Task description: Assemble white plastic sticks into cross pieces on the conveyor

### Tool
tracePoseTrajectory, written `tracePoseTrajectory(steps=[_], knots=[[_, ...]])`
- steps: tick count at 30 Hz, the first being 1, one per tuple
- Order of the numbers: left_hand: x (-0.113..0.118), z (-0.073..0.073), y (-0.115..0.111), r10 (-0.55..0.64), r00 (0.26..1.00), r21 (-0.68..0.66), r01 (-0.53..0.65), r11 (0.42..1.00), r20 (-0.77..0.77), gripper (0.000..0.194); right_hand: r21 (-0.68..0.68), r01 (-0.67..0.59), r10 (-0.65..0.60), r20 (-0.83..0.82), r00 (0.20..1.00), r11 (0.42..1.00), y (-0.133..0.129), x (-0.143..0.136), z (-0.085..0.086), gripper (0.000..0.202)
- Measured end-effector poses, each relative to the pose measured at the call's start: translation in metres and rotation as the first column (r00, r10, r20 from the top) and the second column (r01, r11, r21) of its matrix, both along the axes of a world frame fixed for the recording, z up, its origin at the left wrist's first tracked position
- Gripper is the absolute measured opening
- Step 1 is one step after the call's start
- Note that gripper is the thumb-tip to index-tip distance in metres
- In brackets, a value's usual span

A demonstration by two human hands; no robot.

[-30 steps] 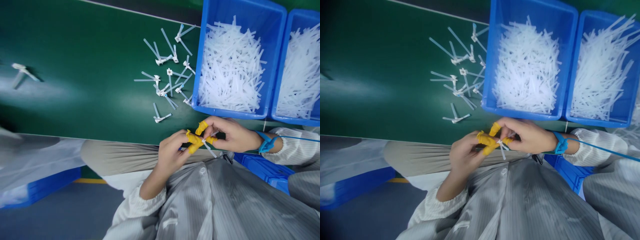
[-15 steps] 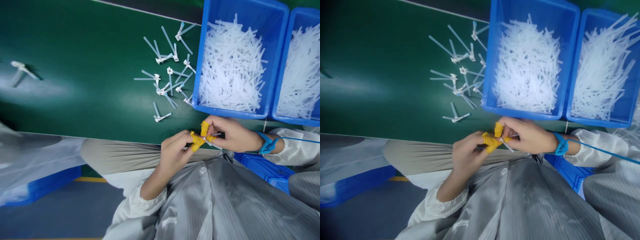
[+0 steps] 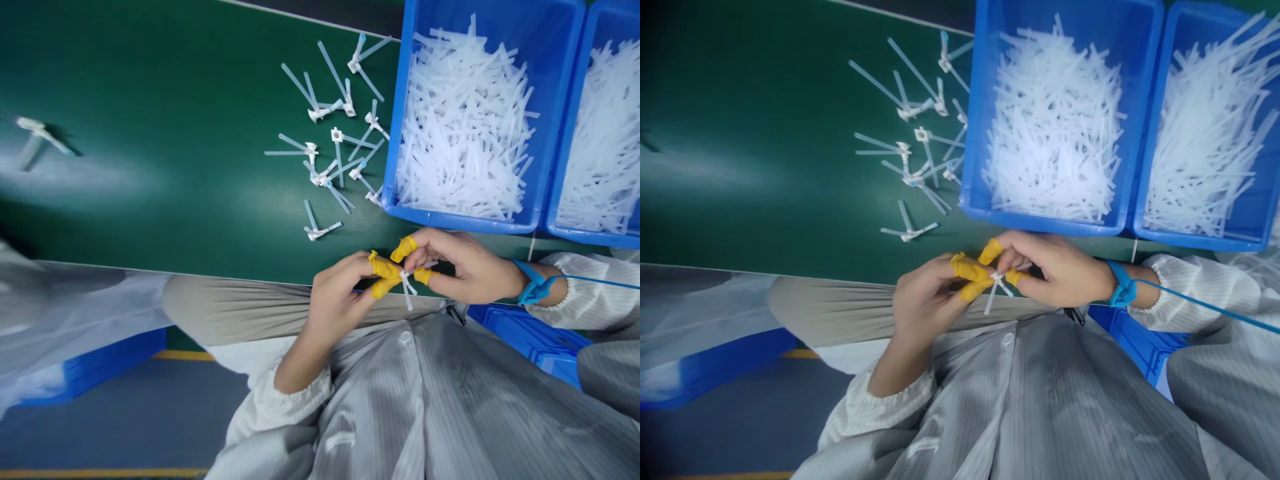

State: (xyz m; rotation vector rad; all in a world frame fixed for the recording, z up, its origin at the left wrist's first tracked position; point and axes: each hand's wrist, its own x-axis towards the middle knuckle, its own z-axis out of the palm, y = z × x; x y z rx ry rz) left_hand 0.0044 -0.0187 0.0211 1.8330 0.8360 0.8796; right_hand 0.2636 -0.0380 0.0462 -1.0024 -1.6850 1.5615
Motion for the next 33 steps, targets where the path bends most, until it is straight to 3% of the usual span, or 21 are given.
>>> tracePoseTrajectory(steps=[6, 11, 16, 19, 22, 25, 28, 30, 33], knots=[[0.001, -0.002, 0.000, 0.050, 0.999, 0.006, -0.050, 0.999, 0.018, 0.008, 0.016, -0.010, 0.010, 0.015, 1.000, 1.000, 0.001, 0.003, 0.001, 0.043], [0.000, -0.003, 0.002, -0.012, 0.998, 0.139, 0.019, 0.990, -0.055, 0.015, -0.001, 0.035, -0.035, 0.083, 0.996, 0.999, -0.001, 0.005, -0.002, 0.035], [-0.001, -0.009, -0.002, -0.108, 0.993, 0.150, 0.112, 0.982, -0.036, 0.012, -0.121, 0.065, -0.051, 0.111, 0.993, 0.990, -0.007, 0.008, -0.004, 0.032], [-0.002, -0.011, -0.006, -0.130, 0.991, 0.104, 0.129, 0.986, 0.004, 0.010, -0.179, 0.096, -0.062, 0.186, 0.981, 0.979, -0.011, 0.010, -0.004, 0.033], [-0.006, -0.007, -0.010, -0.108, 0.993, 0.155, 0.099, 0.983, 0.050, 0.009, -0.216, 0.116, -0.059, 0.254, 0.965, 0.969, -0.015, 0.012, -0.007, 0.038], [-0.014, 0.006, -0.009, 0.052, 0.997, 0.313, -0.066, 0.947, 0.054, 0.008, -0.209, 0.138, -0.072, 0.294, 0.953, 0.968, -0.018, 0.014, -0.014, 0.043], [-0.031, 0.016, 0.003, 0.333, 0.943, 0.442, -0.292, 0.848, -0.017, 0.017, -0.182, 0.140, -0.075, 0.324, 0.943, 0.973, -0.021, 0.015, -0.022, 0.043], [-0.049, 0.015, 0.017, 0.491, 0.863, 0.509, -0.374, 0.776, -0.115, 0.027, -0.168, 0.135, -0.073, 0.329, 0.942, 0.976, -0.021, 0.015, -0.026, 0.042], [-0.091, 0.000, 0.041, 0.646, 0.736, 0.566, -0.451, 0.690, -0.202, 0.034, -0.154, 0.123, -0.069, 0.316, 0.946, 0.980, -0.020, 0.014, -0.027, 0.041]])
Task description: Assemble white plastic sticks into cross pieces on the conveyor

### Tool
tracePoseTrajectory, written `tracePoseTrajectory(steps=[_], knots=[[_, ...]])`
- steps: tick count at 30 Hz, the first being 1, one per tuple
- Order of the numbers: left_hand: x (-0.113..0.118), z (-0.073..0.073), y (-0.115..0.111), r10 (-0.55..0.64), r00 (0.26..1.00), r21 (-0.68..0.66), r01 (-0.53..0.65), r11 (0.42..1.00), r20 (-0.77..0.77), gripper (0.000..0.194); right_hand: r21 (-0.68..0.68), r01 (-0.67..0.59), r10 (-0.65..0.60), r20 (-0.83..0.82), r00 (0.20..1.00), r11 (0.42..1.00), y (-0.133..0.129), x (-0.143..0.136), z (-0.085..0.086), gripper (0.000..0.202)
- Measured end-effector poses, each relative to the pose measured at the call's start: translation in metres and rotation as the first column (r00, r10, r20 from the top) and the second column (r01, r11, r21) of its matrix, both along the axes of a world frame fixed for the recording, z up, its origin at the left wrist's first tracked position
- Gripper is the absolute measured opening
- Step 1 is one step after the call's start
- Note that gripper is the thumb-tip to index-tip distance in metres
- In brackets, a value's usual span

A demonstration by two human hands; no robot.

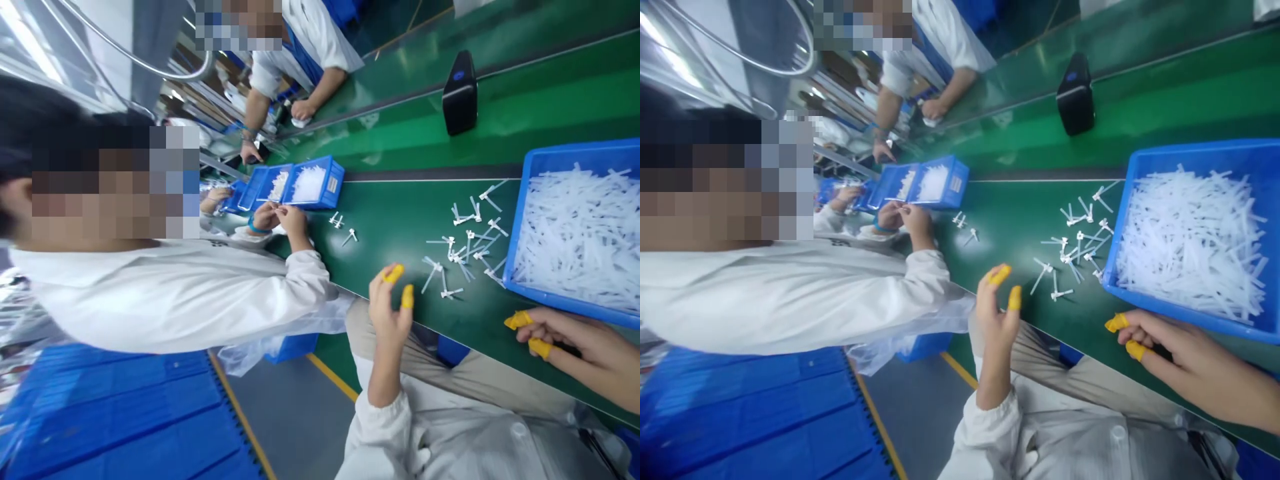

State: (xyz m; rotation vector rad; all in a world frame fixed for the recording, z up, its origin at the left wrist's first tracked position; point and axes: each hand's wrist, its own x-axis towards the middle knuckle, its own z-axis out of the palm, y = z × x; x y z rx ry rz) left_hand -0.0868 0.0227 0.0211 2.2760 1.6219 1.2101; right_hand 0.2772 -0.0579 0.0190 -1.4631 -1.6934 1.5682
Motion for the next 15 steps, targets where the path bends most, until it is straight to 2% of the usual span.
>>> tracePoseTrajectory(steps=[3, 7, 9, 11, 15], knots=[[-0.054, -0.016, 0.035, 0.145, 0.989, 0.000, -0.145, 0.989, -0.032, 0.038, 0.006, -0.033, 0.033, -0.009, 0.999, 0.999, 0.003, -0.003, 0.004, 0.038], [-0.113, -0.026, 0.099, 0.243, 0.960, -0.104, -0.259, 0.960, -0.143, 0.056, 0.016, -0.052, 0.052, -0.025, 0.998, 0.999, 0.009, -0.008, 0.014, 0.036], [-0.128, -0.029, 0.128, 0.237, 0.942, -0.165, -0.280, 0.946, -0.236, 0.061, 0.020, -0.050, 0.051, -0.047, 0.998, 0.999, 0.012, -0.010, 0.019, 0.035], [-0.134, -0.033, 0.146, 0.218, 0.940, -0.212, -0.277, 0.937, -0.263, 0.054, 0.026, -0.044, 0.046, -0.082, 0.996, 0.999, 0.014, -0.012, 0.021, 0.034], [-0.136, -0.041, 0.150, 0.226, 0.936, -0.243, -0.293, 0.925, -0.268, 0.038, 0.038, -0.049, 0.054, -0.136, 0.989, 0.998, 0.015, -0.016, 0.023, 0.033]])
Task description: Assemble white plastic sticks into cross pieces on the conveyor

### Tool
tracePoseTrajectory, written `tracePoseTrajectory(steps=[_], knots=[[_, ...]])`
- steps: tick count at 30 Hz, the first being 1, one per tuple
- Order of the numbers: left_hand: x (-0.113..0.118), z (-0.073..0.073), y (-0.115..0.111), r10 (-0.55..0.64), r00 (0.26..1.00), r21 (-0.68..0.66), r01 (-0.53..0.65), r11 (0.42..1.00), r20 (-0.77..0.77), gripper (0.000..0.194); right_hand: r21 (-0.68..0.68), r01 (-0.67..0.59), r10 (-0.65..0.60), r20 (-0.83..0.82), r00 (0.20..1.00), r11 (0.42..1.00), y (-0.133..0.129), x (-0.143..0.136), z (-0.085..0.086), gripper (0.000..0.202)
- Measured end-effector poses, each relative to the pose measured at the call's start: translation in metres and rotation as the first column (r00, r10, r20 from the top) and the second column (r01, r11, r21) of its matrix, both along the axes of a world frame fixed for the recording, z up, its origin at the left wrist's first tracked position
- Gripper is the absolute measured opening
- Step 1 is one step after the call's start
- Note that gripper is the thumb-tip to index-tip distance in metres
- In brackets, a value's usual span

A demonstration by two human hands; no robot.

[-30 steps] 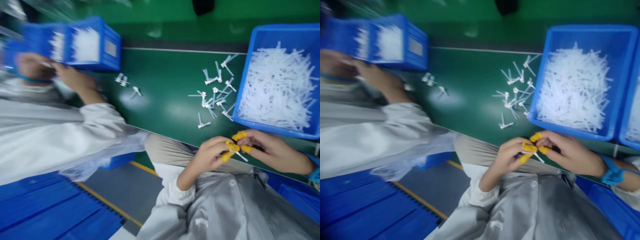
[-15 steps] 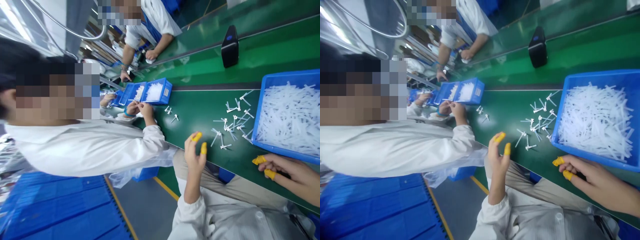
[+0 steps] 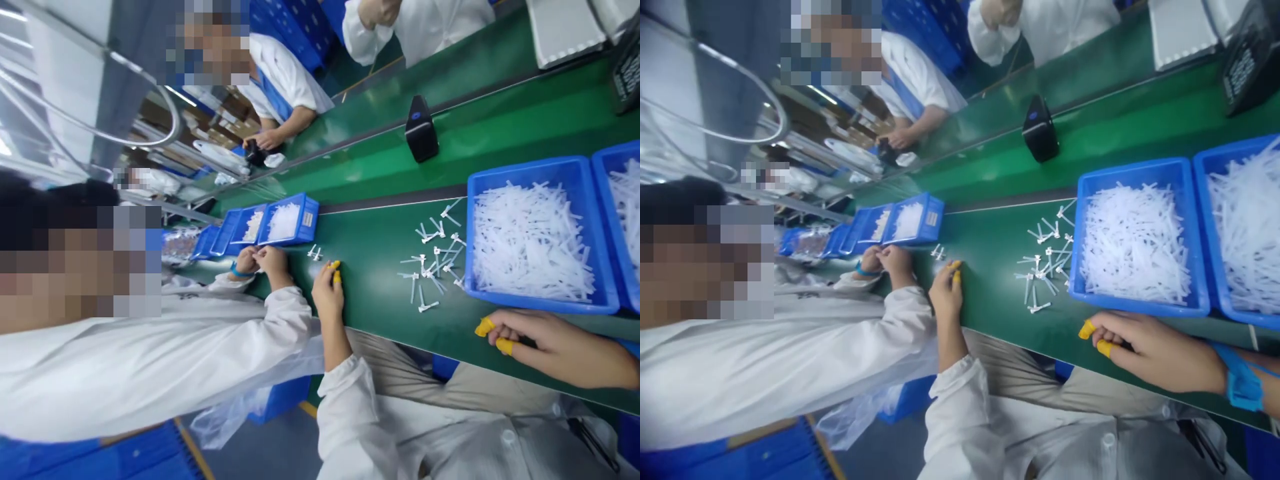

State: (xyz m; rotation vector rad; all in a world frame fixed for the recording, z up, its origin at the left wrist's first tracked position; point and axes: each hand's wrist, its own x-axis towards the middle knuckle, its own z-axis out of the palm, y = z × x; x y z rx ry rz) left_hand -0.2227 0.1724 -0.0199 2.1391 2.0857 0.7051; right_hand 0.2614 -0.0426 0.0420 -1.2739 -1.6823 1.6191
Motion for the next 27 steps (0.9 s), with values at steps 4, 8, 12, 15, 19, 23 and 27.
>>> tracePoseTrajectory(steps=[4, 8, 12, 15, 19, 23, 27], knots=[[-0.003, 0.002, -0.007, 0.044, 0.999, 0.033, -0.044, 0.998, 0.000, 0.033, -0.002, -0.021, 0.021, -0.021, 1.000, 1.000, 0.002, -0.002, 0.002, 0.031], [0.005, 0.014, -0.010, 0.061, 0.997, 0.126, -0.066, 0.990, 0.045, 0.031, 0.061, -0.041, 0.044, -0.049, 0.998, 0.997, 0.005, -0.002, 0.003, 0.030], [0.029, 0.028, -0.038, -0.027, 0.986, 0.283, -0.020, 0.959, 0.162, 0.036, 0.141, -0.035, 0.044, -0.067, 0.997, 0.989, 0.005, -0.003, -0.002, 0.031], [0.060, 0.039, -0.087, -0.164, 0.954, 0.370, 0.062, 0.927, 0.250, 0.030, 0.175, -0.014, 0.036, -0.124, 0.992, 0.985, 0.005, -0.005, -0.006, 0.030], [0.126, 0.054, -0.159, -0.671, 0.708, 0.328, 0.594, 0.735, 0.221, 0.022, 0.157, -0.017, 0.044, -0.173, 0.984, 0.987, 0.005, -0.003, -0.009, 0.029], [0.193, 0.046, -0.189, -0.902, 0.414, 0.087, 0.901, 0.426, 0.124, 0.018, 0.122, -0.049, 0.065, -0.132, 0.989, 0.991, 0.006, 0.003, -0.006, 0.022], [0.218, 0.018, -0.185, -0.879, 0.459, 0.086, 0.878, 0.471, 0.130, 0.019, 0.120, -0.067, 0.080, -0.104, 0.991, 0.990, 0.006, 0.010, -0.005, 0.022]])
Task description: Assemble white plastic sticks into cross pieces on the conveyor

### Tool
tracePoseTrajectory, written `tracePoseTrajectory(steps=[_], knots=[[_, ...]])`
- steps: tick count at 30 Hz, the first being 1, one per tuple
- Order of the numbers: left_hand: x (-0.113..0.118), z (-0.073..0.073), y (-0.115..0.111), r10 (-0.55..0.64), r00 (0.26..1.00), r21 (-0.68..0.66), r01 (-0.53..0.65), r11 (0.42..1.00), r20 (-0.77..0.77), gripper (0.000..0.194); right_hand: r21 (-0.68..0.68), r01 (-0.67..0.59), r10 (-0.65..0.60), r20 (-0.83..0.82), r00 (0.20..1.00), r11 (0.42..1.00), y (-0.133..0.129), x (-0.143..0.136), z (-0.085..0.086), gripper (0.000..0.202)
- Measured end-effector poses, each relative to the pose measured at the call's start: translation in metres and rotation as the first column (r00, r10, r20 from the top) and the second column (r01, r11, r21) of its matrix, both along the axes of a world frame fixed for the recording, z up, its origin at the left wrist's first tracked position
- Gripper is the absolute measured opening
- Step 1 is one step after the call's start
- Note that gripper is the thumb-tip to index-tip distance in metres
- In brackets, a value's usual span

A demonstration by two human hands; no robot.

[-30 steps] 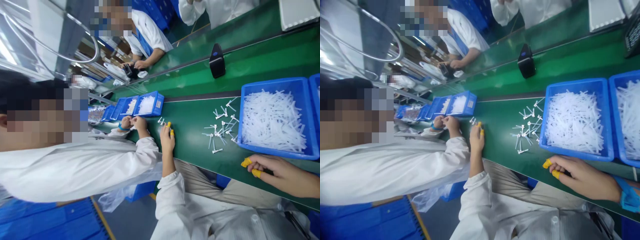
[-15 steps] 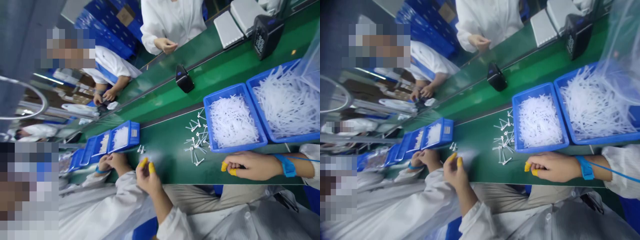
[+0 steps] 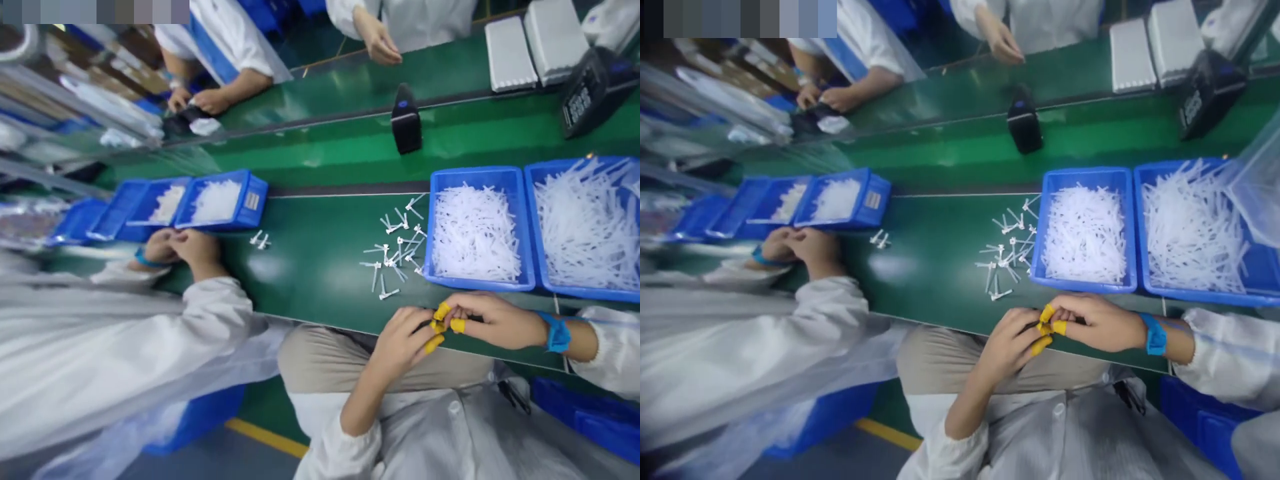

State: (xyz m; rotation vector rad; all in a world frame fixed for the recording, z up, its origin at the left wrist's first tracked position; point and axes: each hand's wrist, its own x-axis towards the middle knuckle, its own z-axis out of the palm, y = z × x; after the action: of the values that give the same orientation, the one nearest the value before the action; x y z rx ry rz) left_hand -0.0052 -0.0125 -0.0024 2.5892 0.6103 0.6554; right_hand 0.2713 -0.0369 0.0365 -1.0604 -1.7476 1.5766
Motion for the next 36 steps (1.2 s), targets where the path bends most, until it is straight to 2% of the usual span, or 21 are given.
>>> tracePoseTrajectory(steps=[3, 8, 10, 12, 14, 17, 19, 20, 22, 24, 26, 32, 36], knots=[[0.005, -0.009, 0.003, 0.028, 0.999, -0.038, -0.028, 0.999, 0.015, 0.020, 0.009, 0.006, -0.006, -0.008, 1.000, 1.000, 0.000, 0.004, -0.003, 0.022], [0.015, -0.001, 0.008, 0.053, 0.996, -0.038, -0.050, 0.998, 0.074, 0.016, -0.018, 0.047, -0.048, -0.105, 0.993, 0.999, -0.002, 0.010, 0.000, 0.018], [0.018, 0.002, 0.011, 0.053, 0.992, -0.026, -0.051, 0.998, 0.115, 0.027, 0.037, 0.067, -0.063, -0.113, 0.992, 0.997, -0.005, 0.013, 0.008, 0.015], [0.020, 0.001, 0.013, 0.070, 0.985, -0.026, -0.067, 0.997, 0.158, 0.040, 0.171, 0.097, -0.082, -0.090, 0.993, 0.981, -0.008, 0.020, 0.021, 0.015], [0.022, -0.001, 0.015, 0.082, 0.977, -0.030, -0.078, 0.997, 0.199, 0.044, 0.345, 0.180, -0.159, -0.088, 0.983, 0.921, -0.008, 0.030, 0.038, 0.018], [0.025, -0.004, 0.017, 0.076, 0.971, -0.040, -0.069, 0.997, 0.227, 0.042, 0.561, 0.324, -0.380, -0.018, 0.925, 0.762, 0.005, 0.044, 0.062, 0.019], [0.027, -0.003, 0.019, 0.074, 0.967, -0.041, -0.066, 0.997, 0.242, 0.041, 0.653, 0.276, -0.495, 0.174, 0.851, 0.705, 0.018, 0.050, 0.073, 0.018], [0.027, -0.002, 0.020, 0.073, 0.965, -0.038, -0.066, 0.997, 0.251, 0.041, 0.670, 0.211, -0.511, 0.288, 0.810, 0.711, 0.025, 0.053, 0.076, 0.018], [0.027, 0.002, 0.022, 0.066, 0.963, -0.030, -0.060, 0.998, 0.261, 0.038, 0.648, 0.051, -0.457, 0.477, 0.750, 0.760, 0.037, 0.055, 0.078, 0.021], [0.028, 0.005, 0.023, 0.046, 0.968, -0.022, -0.041, 0.999, 0.247, 0.032, 0.599, -0.090, -0.362, 0.590, 0.721, 0.796, 0.044, 0.057, 0.076, 0.026], [0.028, 0.008, 0.024, 0.032, 0.976, -0.025, -0.027, 0.999, 0.216, 0.028, 0.567, -0.179, -0.299, 0.646, 0.703, 0.804, 0.047, 0.059, 0.073, 0.028], [0.029, 0.009, 0.026, 0.036, 0.984, -0.013, -0.034, 0.999, 0.176, 0.026, 0.535, -0.272, -0.223, 0.686, 0.692, 0.800, 0.052, 0.071, 0.066, 0.034], [0.030, 0.009, 0.025, 0.034, 0.989, 0.009, -0.035, 0.999, 0.143, 0.024, 0.551, -0.186, -0.274, 0.646, 0.713, 0.813, 0.051, 0.076, 0.063, 0.037]])
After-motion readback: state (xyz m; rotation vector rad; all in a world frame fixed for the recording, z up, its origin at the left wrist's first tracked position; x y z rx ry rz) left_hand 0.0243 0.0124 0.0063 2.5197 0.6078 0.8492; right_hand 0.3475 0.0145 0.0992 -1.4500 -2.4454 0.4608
